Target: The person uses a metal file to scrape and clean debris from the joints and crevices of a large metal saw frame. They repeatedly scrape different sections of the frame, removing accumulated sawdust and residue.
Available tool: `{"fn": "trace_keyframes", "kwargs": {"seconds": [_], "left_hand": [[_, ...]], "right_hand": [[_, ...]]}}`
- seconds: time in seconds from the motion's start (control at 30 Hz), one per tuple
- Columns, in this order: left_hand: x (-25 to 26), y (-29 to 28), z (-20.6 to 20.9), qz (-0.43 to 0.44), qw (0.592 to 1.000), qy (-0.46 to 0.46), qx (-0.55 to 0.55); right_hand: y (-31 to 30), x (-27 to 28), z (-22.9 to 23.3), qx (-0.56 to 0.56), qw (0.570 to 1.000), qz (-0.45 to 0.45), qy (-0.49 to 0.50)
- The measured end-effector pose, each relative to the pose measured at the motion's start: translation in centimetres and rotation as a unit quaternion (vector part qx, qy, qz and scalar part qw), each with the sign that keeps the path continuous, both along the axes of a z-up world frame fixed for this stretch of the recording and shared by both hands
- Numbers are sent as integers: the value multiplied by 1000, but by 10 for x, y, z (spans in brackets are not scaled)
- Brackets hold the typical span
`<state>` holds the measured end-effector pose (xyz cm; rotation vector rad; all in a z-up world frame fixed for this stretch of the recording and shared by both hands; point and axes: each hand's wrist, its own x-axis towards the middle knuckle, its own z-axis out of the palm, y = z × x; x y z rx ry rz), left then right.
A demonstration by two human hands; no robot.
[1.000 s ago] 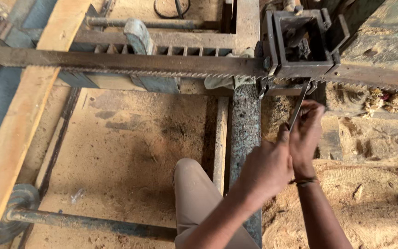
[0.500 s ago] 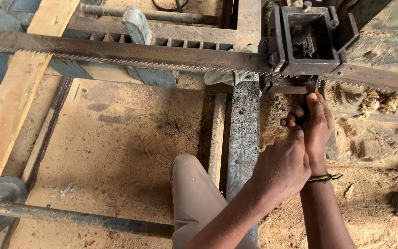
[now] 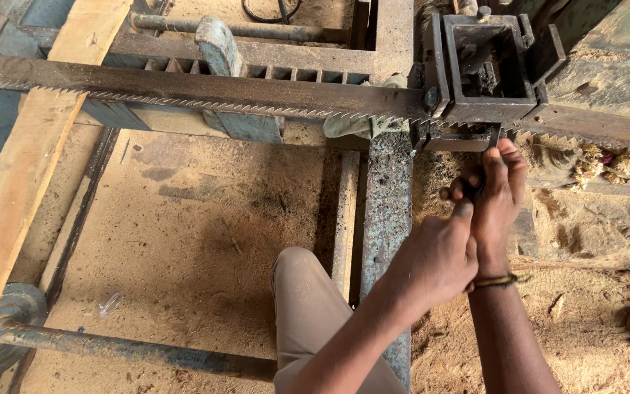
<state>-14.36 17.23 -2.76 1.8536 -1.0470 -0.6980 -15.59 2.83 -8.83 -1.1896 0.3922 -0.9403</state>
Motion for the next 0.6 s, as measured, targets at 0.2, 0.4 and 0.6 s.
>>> {"fn": "trace_keyframes", "kwargs": {"seconds": [0.2,0.4,0.6], "left_hand": [[31,-22,0,-20,999,-34,1],[32,0,-15,-34,999,-22,11],[56,-43,-11,-34,996,-86,-15]], "right_hand": [[-24,17,0,18,997,-29,73],[17,-18,-9,51,998,38,-25],[16,-18,9,71,996,25,46]]}}
